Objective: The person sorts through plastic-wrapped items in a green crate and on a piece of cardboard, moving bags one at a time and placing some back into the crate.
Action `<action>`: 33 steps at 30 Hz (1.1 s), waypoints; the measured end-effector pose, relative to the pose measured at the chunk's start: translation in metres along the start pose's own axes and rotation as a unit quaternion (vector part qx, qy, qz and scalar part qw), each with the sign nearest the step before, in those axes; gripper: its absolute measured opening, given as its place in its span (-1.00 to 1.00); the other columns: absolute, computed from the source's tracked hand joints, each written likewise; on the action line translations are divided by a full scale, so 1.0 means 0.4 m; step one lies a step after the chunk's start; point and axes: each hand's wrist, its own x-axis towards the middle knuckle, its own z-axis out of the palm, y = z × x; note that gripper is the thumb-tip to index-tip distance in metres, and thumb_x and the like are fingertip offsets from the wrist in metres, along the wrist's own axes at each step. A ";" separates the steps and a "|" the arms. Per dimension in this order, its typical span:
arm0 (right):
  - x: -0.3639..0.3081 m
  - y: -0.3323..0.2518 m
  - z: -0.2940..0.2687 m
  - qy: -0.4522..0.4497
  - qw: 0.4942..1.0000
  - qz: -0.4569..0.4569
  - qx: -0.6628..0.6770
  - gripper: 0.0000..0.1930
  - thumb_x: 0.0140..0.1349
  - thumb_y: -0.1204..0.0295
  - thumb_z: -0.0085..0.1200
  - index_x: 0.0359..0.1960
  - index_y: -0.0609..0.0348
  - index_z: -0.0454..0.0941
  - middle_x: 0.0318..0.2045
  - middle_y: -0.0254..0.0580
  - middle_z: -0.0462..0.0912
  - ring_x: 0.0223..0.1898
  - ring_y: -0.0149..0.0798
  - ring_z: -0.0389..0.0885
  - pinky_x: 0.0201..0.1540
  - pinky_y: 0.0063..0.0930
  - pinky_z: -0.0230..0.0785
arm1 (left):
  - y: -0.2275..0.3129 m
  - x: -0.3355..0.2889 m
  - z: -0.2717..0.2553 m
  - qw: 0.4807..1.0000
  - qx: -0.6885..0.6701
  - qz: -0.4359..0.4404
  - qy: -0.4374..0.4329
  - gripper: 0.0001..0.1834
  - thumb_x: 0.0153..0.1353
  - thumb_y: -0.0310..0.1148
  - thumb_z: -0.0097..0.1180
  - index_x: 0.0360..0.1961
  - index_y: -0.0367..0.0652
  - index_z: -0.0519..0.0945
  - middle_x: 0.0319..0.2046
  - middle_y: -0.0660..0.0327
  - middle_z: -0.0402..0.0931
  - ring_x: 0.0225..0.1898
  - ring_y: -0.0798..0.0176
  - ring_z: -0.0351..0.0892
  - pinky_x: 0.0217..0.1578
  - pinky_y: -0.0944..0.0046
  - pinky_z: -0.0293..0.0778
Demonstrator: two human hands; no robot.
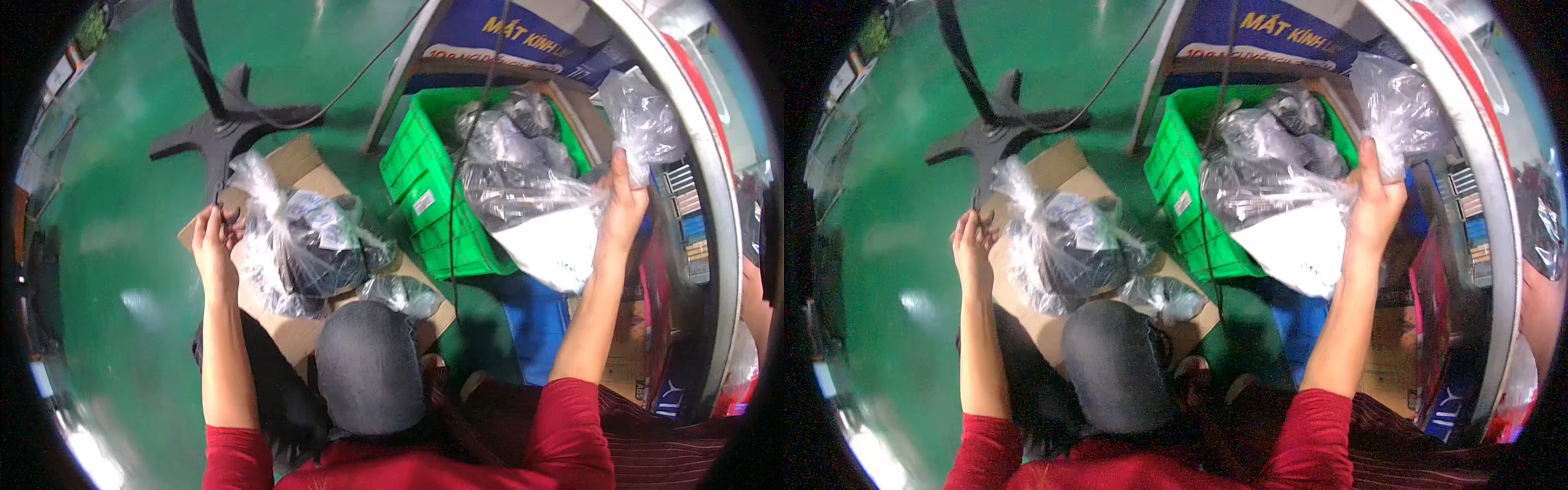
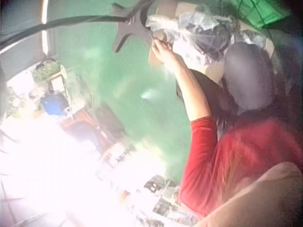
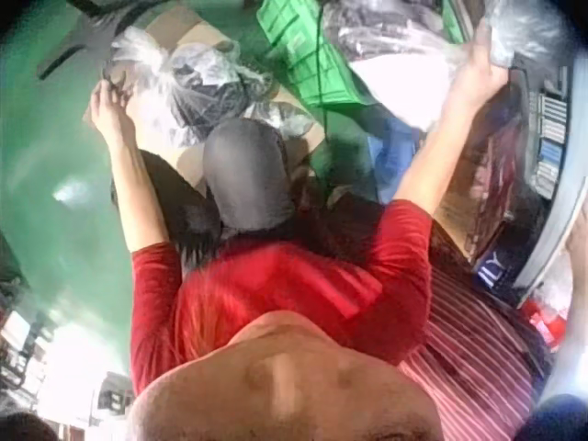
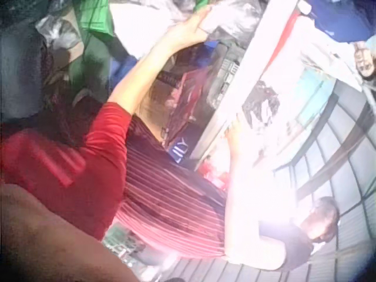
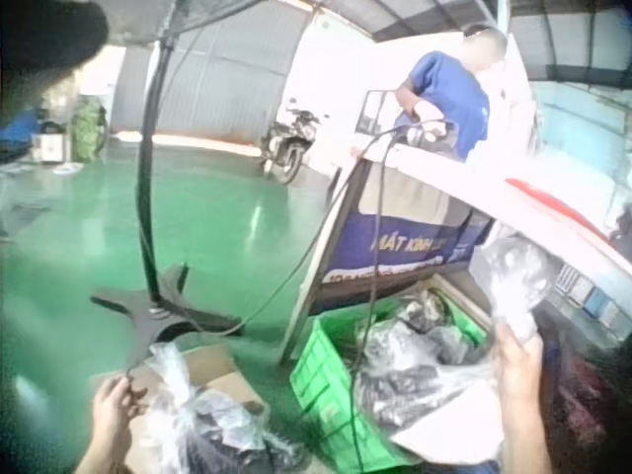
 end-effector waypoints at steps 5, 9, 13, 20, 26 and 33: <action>-0.147 -0.015 0.005 -0.041 0.976 0.172 0.124 -0.78 -0.01 0.29 0.01 -0.52 0.22 0.40 -0.75 -0.42 0.27 -0.73 -0.54 0.21 -0.65 -0.66 0.09 | 0.018 0.002 -0.025 0.999 -0.022 -0.004 -0.023 -0.80 0.09 -0.31 -0.14 -0.31 -0.20 0.34 -0.48 0.27 0.39 -0.51 0.44 0.36 -0.45 0.48 0.27; -0.269 -0.040 0.076 -0.020 0.975 0.203 0.090 -0.79 0.02 0.33 -0.02 -0.46 0.25 0.38 -0.76 -0.39 0.30 -0.72 -0.53 0.27 -0.63 -0.64 0.17 | 0.036 -0.009 -0.019 0.999 -0.019 0.008 -0.026 -0.77 0.09 -0.32 -0.14 -0.27 -0.23 0.33 -0.45 0.24 0.39 -0.50 0.43 0.36 -0.43 0.47 0.27; -0.369 0.008 0.161 -0.053 0.967 0.225 0.110 -0.83 0.04 0.39 -0.06 -0.48 0.26 0.37 -0.83 -0.38 0.30 -0.82 -0.51 0.24 -0.70 -0.64 0.15 | 0.021 -0.006 -0.014 0.999 -0.017 0.024 -0.039 -0.78 0.08 -0.34 -0.13 -0.27 -0.23 0.33 -0.48 0.23 0.38 -0.53 0.40 0.37 -0.49 0.48 0.29; -0.514 0.198 0.216 -0.277 0.925 0.224 0.133 -0.68 -0.17 0.31 0.15 -0.39 0.22 0.41 -0.50 -0.27 0.50 -0.46 -0.38 0.45 -0.39 -0.50 0.31 | 0.031 0.006 -0.026 0.999 0.005 0.020 -0.034 -0.79 0.10 -0.32 -0.15 -0.26 -0.19 0.35 -0.47 0.30 0.39 -0.52 0.47 0.34 -0.49 0.56 0.26; -0.646 0.321 0.182 -0.606 0.696 0.381 -0.053 -0.66 -0.16 0.42 0.05 -0.26 0.11 0.34 -0.49 0.01 0.48 -0.35 -0.01 0.43 -0.36 -0.28 0.24 | -0.031 0.034 0.004 0.997 0.046 -0.003 -0.065 -0.77 0.10 -0.29 -0.14 -0.26 -0.17 0.37 -0.46 0.33 0.39 -0.51 0.49 0.35 -0.50 0.57 0.25; -0.410 0.210 0.159 -0.686 0.710 0.147 0.062 -0.64 -0.13 0.46 0.07 -0.21 0.15 0.34 -0.40 -0.16 0.51 -0.32 -0.26 0.47 -0.29 -0.44 0.28 | -0.055 0.077 -0.037 0.996 0.088 -0.013 -0.010 -0.77 0.09 -0.27 -0.13 -0.27 -0.14 0.38 -0.46 0.36 0.40 -0.51 0.51 0.35 -0.50 0.57 0.25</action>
